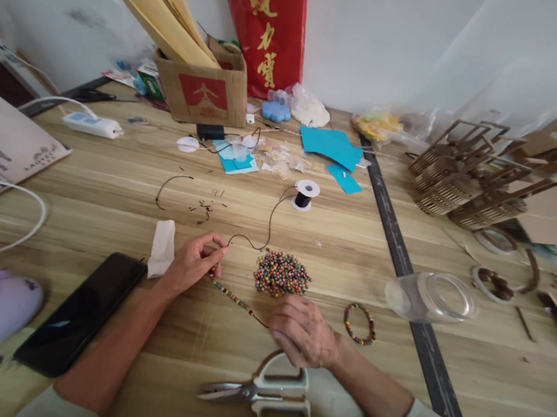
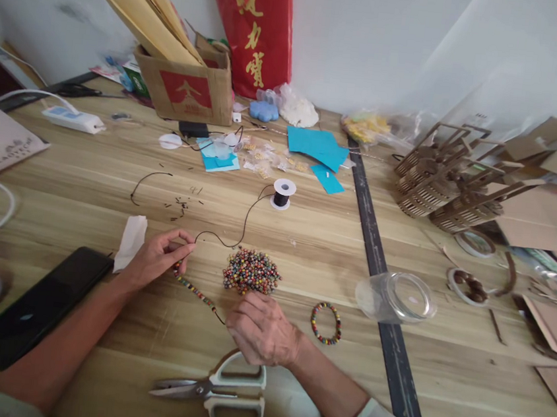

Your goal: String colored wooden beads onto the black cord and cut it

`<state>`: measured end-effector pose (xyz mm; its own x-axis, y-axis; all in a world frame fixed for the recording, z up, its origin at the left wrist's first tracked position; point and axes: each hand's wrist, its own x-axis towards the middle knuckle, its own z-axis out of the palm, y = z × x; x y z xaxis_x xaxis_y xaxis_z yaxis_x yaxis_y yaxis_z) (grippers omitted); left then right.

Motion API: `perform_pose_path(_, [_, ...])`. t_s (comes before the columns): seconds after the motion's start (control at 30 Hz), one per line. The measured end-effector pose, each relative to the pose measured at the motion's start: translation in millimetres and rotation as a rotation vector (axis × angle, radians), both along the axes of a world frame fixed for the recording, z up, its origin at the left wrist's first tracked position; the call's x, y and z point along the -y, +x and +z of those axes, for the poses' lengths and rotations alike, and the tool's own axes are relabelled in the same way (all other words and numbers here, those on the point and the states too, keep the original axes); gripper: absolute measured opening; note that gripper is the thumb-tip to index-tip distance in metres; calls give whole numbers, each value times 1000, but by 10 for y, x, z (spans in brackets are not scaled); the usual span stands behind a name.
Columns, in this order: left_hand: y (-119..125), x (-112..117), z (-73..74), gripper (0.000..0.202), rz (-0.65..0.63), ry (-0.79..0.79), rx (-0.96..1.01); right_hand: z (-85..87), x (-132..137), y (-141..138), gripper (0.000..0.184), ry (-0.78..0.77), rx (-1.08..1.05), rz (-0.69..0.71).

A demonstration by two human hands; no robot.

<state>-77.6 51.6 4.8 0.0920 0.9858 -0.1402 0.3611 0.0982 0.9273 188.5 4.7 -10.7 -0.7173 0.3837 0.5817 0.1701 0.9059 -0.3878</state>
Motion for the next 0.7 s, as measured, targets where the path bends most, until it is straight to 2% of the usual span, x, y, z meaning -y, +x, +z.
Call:
perform_pose_path(0.27, [19,5,-66,17,13,115,-237,-11,-17,-8,10,23,16,-41])
perform_pose_path(0.4, [5,-11,-95,19,68,178,-304,-19,-32,-10,10,5,35,-73])
perform_pose_path(0.6, [-25,-44,-156,22,167,190,-259,-39,-45,-6,14,-11,65,-83])
perform_pose_path(0.7, [-23,-49,-153,28,262,229,-206,-70,-49,2,16,-25,82,-94])
